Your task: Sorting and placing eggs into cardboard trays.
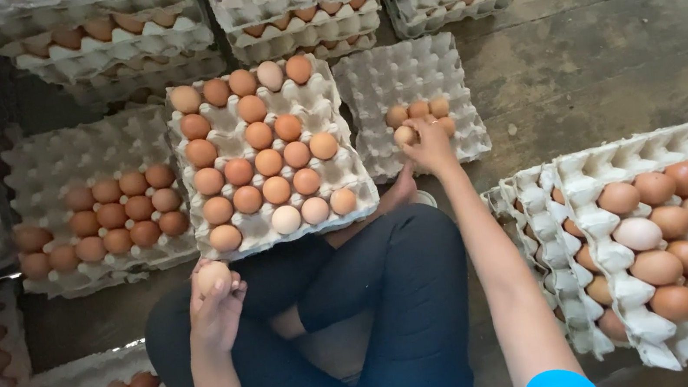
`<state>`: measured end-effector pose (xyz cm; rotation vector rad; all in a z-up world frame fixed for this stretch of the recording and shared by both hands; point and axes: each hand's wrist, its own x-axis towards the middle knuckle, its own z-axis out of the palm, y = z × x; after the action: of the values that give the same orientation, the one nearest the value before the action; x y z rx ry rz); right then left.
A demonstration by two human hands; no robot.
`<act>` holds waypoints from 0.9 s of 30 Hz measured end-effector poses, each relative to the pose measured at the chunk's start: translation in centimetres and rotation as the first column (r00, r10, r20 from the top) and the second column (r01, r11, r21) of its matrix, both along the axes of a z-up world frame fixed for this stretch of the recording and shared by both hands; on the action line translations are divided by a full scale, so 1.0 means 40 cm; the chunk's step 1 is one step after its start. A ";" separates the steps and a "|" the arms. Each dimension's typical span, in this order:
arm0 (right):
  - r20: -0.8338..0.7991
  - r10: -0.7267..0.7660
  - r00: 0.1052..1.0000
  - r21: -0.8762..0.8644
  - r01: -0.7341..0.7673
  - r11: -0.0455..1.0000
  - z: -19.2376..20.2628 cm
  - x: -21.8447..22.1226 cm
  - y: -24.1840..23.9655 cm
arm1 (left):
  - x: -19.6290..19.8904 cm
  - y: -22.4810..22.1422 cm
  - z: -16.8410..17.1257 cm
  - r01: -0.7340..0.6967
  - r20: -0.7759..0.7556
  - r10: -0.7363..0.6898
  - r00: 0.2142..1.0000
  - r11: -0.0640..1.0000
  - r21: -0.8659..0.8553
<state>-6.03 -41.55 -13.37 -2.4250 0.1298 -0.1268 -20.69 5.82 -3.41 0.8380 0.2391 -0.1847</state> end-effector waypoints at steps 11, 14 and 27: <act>-0.023 -0.072 0.997 -0.393 0.057 0.918 -0.009 0.013 0.011 | 0.003 0.007 -0.020 -0.014 -0.031 0.009 0.999 0.983 -0.185; -0.071 -0.126 0.990 -0.390 0.088 0.917 0.016 0.012 0.025 | 0.004 0.007 -0.023 -0.025 -0.042 0.018 0.999 0.986 -0.164; 0.040 -0.082 0.996 -0.425 0.091 0.901 0.027 -0.025 0.042 | -0.004 0.002 -0.010 -0.007 -0.001 0.007 1.000 0.986 -0.168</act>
<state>-7.02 -39.88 -12.29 -2.8561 0.2207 -0.2435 -20.83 5.91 -3.80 0.6700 0.2234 -0.1954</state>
